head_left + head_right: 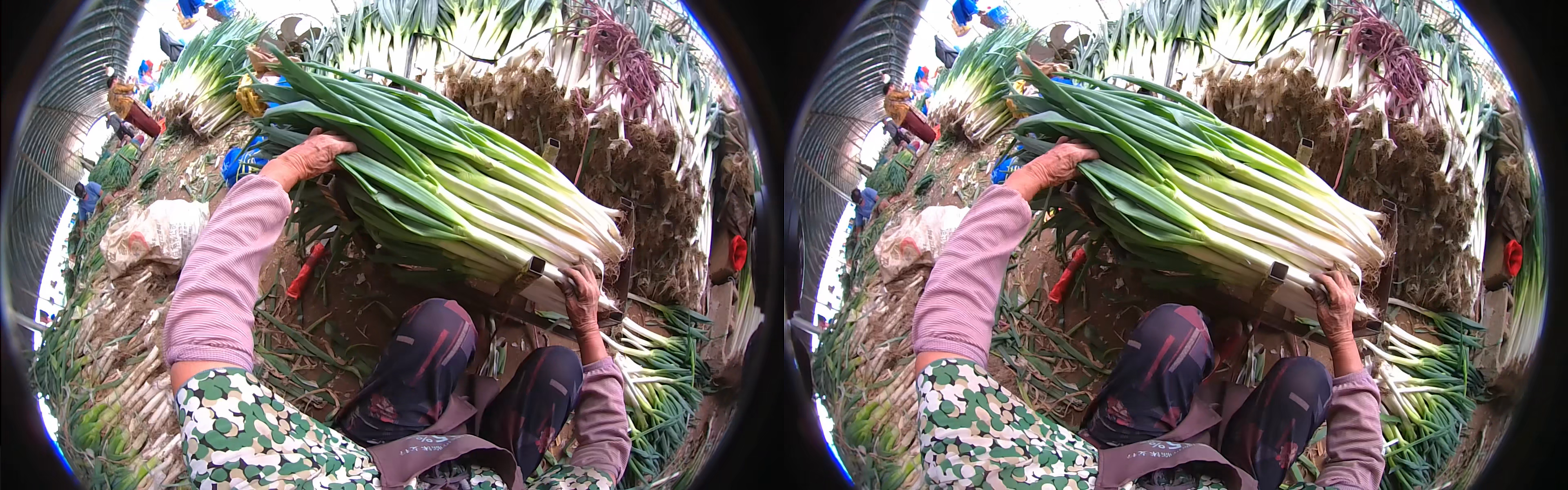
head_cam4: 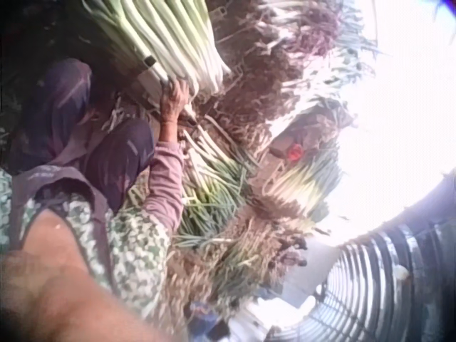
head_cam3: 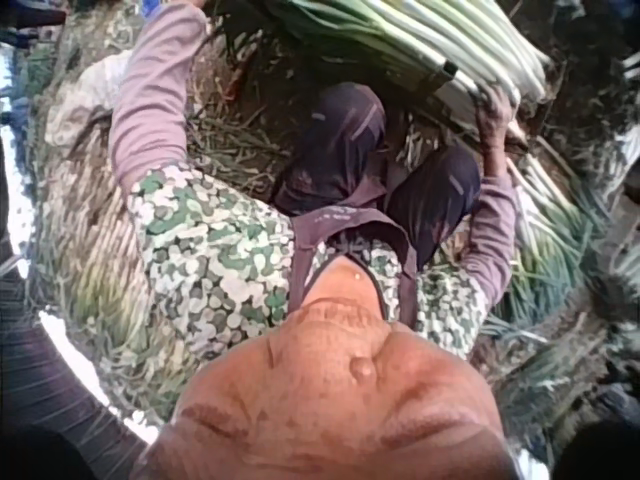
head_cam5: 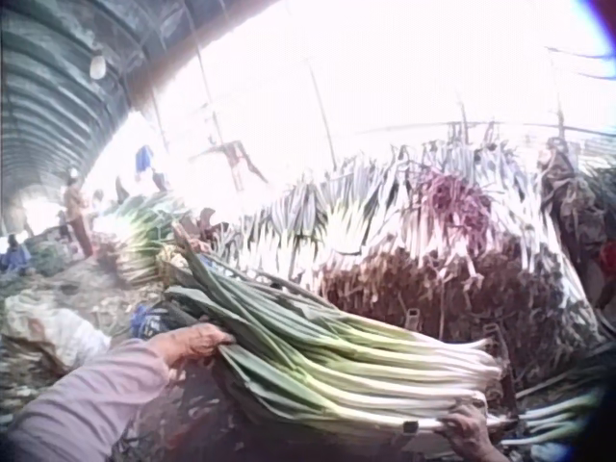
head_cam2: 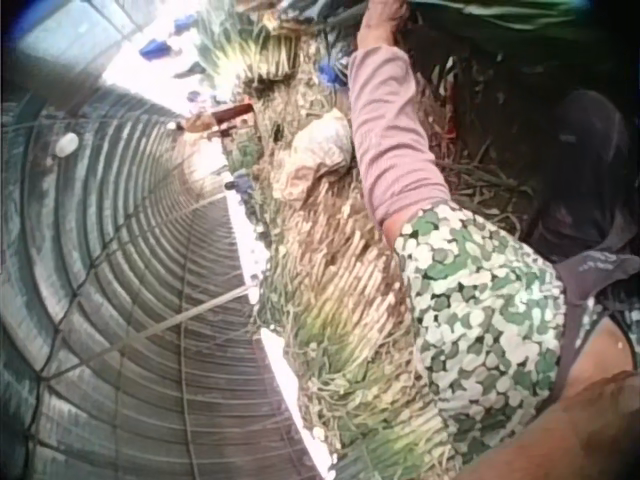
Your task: The person gathers green onions from a pile, aligns them into a bundle, and secures them with a pink tie. The person repeats this process multiple times, creating several finished bundles.
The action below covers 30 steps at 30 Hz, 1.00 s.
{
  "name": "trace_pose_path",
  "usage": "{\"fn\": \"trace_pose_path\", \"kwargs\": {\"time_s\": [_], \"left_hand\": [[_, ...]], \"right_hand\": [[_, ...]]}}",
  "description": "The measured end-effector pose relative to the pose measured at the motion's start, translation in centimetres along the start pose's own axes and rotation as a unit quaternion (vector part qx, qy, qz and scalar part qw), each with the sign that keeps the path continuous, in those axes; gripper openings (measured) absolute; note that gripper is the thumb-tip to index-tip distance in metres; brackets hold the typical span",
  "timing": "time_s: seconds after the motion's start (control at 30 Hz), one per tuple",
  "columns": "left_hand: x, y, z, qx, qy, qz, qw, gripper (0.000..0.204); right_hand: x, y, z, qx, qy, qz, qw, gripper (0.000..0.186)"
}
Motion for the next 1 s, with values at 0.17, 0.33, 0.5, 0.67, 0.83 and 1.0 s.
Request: {"fn": "trace_pose_path", "kwargs": {"time_s": [0.17, 0.33, 0.5, 0.67, 0.83, 1.0], "left_hand": [[0.5, -3.2, -0.3, -0.164, -0.039, 0.135, 0.976, 0.035], [-1.9, -6.3, -0.2, -0.287, 0.034, 0.109, 0.951, 0.043], [0.7, -9.0, -4.8, -0.274, 0.142, 0.150, 0.939, 0.055], [-2.9, -3.5, -10.4, -0.212, 0.341, 0.093, 0.911, 0.080], [-12.2, 4.7, -10.5, -0.388, 0.271, 0.012, 0.881, 0.048], [-24.0, 4.7, -0.4, -0.344, 0.007, -0.053, 0.938, 0.037]], "right_hand": [[0.3, -0.4, -0.2, -0.001, 0.026, -0.019, 0.999, 0.025], [0.3, -0.3, -1.0, -0.021, 0.082, -0.112, 0.990, 0.031], [1.2, -1.5, -1.3, -0.018, 0.076, -0.105, 0.991, 0.034], [1.2, 1.2, -2.1, -0.064, 0.005, -0.013, 0.998, 0.040], [2.8, 1.0, 1.4, -0.115, 0.039, -0.064, 0.991, 0.040], [3.5, -2.2, 5.8, 0.015, 0.037, -0.130, 0.991, 0.058]]}}
Point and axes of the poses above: each hand's wrist, its own z-axis towards the middle knuckle, its own y-axis out of the back of the hand, x = y × z, the point moved 5 cm from there along z, towards the middle knuckle, and after that the axes turned 13 degrees about z, right-handed, at the moved point
